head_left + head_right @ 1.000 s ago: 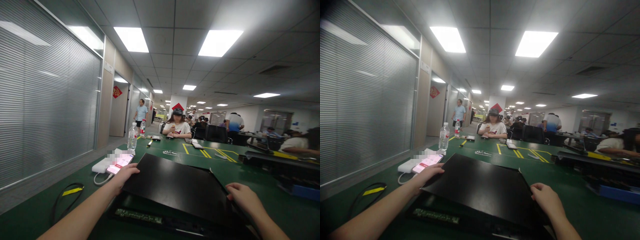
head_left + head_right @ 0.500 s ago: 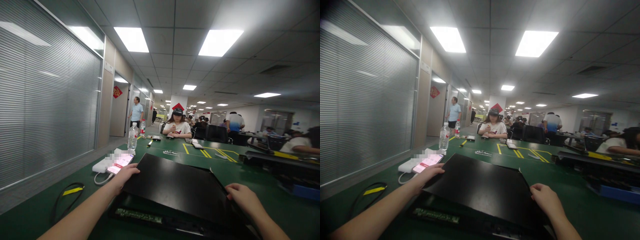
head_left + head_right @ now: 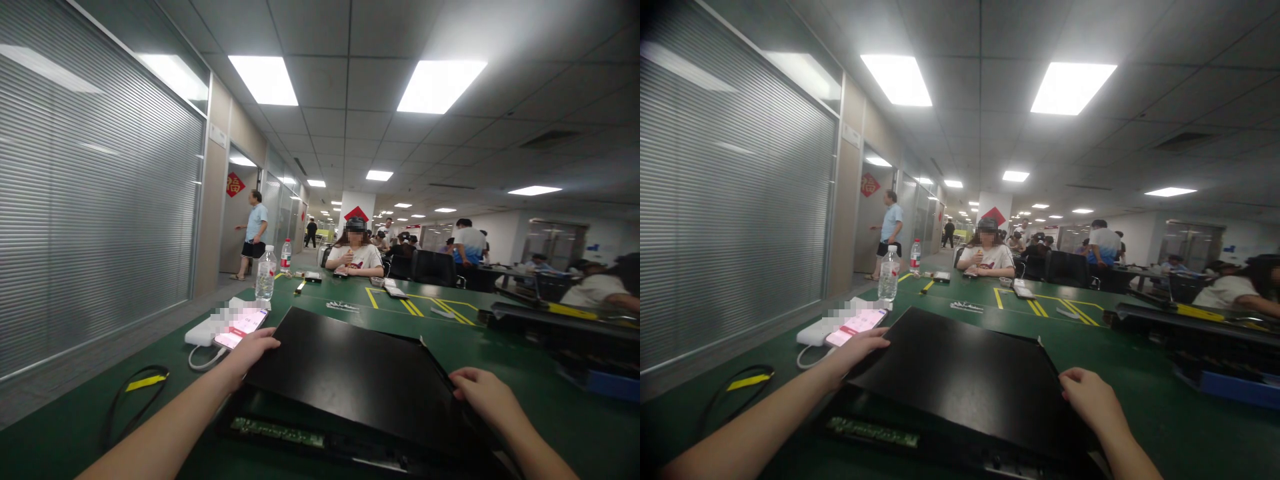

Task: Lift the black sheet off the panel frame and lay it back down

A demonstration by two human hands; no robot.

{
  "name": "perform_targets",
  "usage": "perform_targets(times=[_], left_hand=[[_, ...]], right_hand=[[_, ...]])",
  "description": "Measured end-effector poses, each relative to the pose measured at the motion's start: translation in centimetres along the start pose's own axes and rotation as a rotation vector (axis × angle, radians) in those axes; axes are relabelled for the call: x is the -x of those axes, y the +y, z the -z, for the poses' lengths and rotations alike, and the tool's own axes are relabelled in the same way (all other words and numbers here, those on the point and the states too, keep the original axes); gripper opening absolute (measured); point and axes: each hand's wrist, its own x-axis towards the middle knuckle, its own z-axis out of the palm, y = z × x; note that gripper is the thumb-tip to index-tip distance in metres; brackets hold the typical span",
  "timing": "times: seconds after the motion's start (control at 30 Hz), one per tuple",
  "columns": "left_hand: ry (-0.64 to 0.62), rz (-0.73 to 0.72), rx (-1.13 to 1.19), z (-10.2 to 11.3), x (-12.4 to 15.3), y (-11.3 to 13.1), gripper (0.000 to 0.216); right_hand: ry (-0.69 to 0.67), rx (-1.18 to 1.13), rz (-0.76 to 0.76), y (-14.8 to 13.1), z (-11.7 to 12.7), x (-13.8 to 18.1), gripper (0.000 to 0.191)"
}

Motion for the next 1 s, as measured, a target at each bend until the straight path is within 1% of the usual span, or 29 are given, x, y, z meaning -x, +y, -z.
perform_targets(times=[0.2,0.43,0.67,1.0], left_hand=[[-0.025,0.006,0.059,0.1,-0.01,-0.06,0.046],[-0.134,-0.022,0.062,0.49,-0.17,-0.45,0.048],[-0.141,-0.012,0.05,0.38,0.18,-0.22,0.048],[-0.18,-0.026,0.063,0.57,-0.27,-0.54,0.055]], right_hand=[[0.001,-0.023,0.008,0.46,-0.08,-0.41,0.031],[0.01,-0.023,0.005,0.56,-0.23,-0.43,0.03],[0.006,-0.014,0.0,0.4,-0.2,-0.19,0.029],[-0.005,-0.029,0.008,0.48,-0.45,-0.35,0.029]])
